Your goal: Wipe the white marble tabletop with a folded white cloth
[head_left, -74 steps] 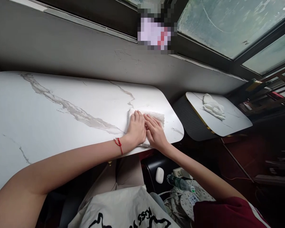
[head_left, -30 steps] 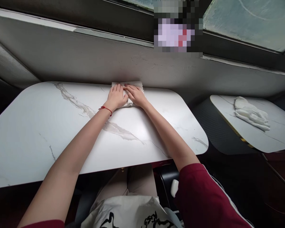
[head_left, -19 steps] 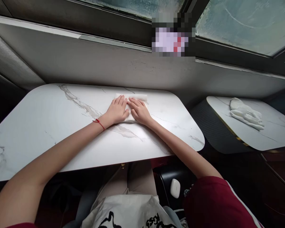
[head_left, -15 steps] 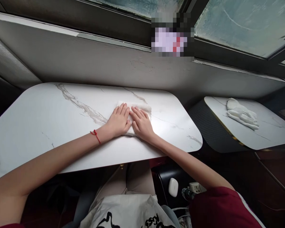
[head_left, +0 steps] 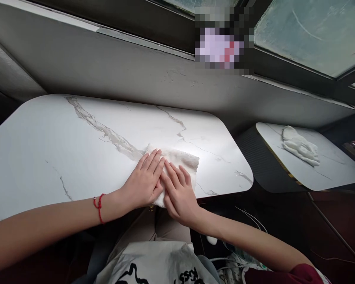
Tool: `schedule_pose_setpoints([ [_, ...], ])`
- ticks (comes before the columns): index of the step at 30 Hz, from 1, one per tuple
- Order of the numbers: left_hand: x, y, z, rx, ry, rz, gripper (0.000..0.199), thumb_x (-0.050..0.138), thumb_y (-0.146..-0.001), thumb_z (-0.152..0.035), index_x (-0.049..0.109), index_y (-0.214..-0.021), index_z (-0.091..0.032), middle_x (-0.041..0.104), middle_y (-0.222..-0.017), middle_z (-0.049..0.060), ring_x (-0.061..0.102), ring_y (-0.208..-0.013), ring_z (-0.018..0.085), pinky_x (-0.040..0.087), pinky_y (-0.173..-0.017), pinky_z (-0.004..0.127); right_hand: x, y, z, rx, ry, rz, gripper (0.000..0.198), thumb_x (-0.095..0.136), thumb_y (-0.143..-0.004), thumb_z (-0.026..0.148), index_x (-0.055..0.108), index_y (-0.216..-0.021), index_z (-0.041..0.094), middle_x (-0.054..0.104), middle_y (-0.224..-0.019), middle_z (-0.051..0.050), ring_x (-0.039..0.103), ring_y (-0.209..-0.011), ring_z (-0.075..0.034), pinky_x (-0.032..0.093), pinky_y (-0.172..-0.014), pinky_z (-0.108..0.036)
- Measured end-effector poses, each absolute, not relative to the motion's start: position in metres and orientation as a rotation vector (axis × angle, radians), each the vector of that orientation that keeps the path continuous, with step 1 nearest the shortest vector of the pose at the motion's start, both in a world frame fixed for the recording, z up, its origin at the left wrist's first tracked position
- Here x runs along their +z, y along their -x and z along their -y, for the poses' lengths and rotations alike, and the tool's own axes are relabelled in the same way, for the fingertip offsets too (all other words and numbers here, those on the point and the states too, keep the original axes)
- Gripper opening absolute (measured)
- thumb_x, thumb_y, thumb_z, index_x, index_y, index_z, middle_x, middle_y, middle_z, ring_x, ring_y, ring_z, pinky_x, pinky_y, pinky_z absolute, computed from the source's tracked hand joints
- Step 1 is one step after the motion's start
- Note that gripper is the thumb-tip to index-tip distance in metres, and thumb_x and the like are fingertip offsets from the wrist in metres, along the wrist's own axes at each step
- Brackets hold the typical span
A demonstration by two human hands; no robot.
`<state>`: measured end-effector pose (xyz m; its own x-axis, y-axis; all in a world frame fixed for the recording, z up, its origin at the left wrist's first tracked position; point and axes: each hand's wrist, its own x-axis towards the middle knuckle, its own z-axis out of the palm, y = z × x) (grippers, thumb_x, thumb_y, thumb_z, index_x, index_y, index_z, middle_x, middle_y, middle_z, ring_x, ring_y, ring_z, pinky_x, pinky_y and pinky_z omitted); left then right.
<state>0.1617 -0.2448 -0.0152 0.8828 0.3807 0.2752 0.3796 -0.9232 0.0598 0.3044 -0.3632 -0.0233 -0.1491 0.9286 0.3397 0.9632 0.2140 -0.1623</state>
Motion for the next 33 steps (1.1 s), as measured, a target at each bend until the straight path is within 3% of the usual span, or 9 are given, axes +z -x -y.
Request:
schedule_pose_setpoints([
  [4,-0.013,-0.16,0.239,0.386,-3.052,-0.739,0.063,0.038,-0.092,-0.031,0.046,-0.147,-0.001,0.038,-0.159,0.022,0.031,-0.151,0.033,0.026,-0.123,0.046,-0.019,-0.308,0.346,-0.045,1.718,2.168,0.067,0.043,-0.087,0.023,0.035,-0.152,0.011,0.031,-0.163,-0.018,0.027,-0.152,-0.032,0.022,-0.124,-0.054],
  [10,-0.009,-0.163,0.204,0.332,-3.013,-0.915,0.064,0.037,-0.092,-0.028,0.043,-0.149,0.0,0.035,-0.161,0.021,0.031,-0.151,0.031,0.025,-0.124,0.045,-0.015,-0.309,0.287,0.103,1.823,2.006,0.06,0.038,-0.092,0.03,0.037,-0.147,0.009,0.033,-0.161,-0.022,0.031,-0.149,-0.032,0.033,-0.114,-0.053],
  [17,-0.002,-0.161,0.159,0.243,-2.945,-1.13,0.063,0.032,-0.095,-0.025,0.037,-0.15,0.005,0.031,-0.162,0.024,0.027,-0.152,0.033,0.022,-0.124,0.046,-0.024,-0.309,0.211,0.012,1.681,2.096,0.055,0.036,-0.092,0.029,0.044,-0.143,0.009,0.041,-0.157,-0.02,0.037,-0.145,-0.032,0.03,-0.114,-0.051],
  [24,-0.005,-0.163,0.112,0.363,-2.804,-1.306,0.062,0.034,-0.095,-0.025,0.038,-0.15,0.001,0.032,-0.162,0.023,0.027,-0.153,0.03,0.021,-0.125,0.046,-0.026,-0.315,0.143,0.039,1.585,2.144,0.054,0.036,-0.09,0.028,0.05,-0.138,0.007,0.044,-0.156,-0.02,0.041,-0.142,-0.033,0.029,-0.114,-0.051],
  [33,-0.005,-0.146,0.078,0.352,-2.743,-1.408,0.067,0.03,-0.099,-0.035,0.031,-0.153,0.005,0.027,-0.163,0.024,0.021,-0.154,0.032,0.019,-0.125,0.047,-0.025,-0.318,0.078,0.082,1.372,2.262,0.051,0.035,-0.088,0.026,0.054,-0.133,0.012,0.05,-0.152,-0.017,0.046,-0.138,-0.03,0.033,-0.113,-0.049],
])
